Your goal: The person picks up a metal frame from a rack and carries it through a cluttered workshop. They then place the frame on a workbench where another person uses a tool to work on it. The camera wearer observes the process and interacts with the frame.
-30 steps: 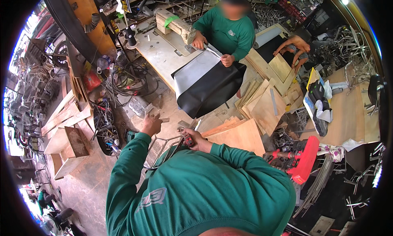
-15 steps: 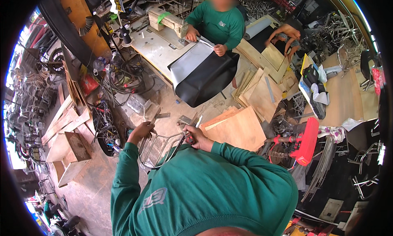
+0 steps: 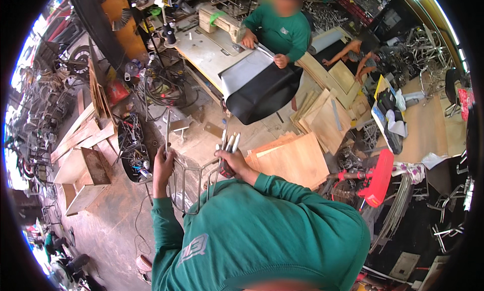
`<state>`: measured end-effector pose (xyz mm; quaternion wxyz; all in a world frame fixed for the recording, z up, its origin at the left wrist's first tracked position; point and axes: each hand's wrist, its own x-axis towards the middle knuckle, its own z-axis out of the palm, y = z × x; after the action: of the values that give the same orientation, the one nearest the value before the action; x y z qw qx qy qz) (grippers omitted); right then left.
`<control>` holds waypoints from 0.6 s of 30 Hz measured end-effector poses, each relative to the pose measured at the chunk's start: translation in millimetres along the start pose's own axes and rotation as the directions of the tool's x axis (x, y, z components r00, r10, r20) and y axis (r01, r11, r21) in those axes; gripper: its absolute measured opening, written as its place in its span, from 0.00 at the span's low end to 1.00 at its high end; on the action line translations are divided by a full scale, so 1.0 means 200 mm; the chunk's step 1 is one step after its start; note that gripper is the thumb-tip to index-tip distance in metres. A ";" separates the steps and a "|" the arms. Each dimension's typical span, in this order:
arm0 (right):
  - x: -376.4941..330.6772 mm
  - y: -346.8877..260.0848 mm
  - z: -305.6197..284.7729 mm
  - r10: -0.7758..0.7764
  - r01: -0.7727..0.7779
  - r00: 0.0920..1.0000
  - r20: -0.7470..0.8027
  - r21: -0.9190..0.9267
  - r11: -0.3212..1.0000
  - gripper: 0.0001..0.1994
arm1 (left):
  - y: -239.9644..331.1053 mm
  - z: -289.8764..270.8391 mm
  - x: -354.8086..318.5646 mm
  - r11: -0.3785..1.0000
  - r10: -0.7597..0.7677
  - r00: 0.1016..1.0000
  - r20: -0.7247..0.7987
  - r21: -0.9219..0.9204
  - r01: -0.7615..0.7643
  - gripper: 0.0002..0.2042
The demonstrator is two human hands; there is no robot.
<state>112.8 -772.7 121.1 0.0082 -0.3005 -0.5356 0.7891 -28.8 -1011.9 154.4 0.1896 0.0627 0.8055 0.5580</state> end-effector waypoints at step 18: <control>-0.12 -0.03 -0.08 -0.011 -0.052 0.971 0.240 0.254 0.966 0.13 | 0.08 0.01 -0.12 0.979 0.055 0.993 -0.105 0.203 -0.033 0.22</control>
<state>139.1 -765.9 133.3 -0.0254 -0.2051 -0.4221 0.8827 -8.8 -1012.2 174.6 0.1251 0.0685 0.8653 0.4806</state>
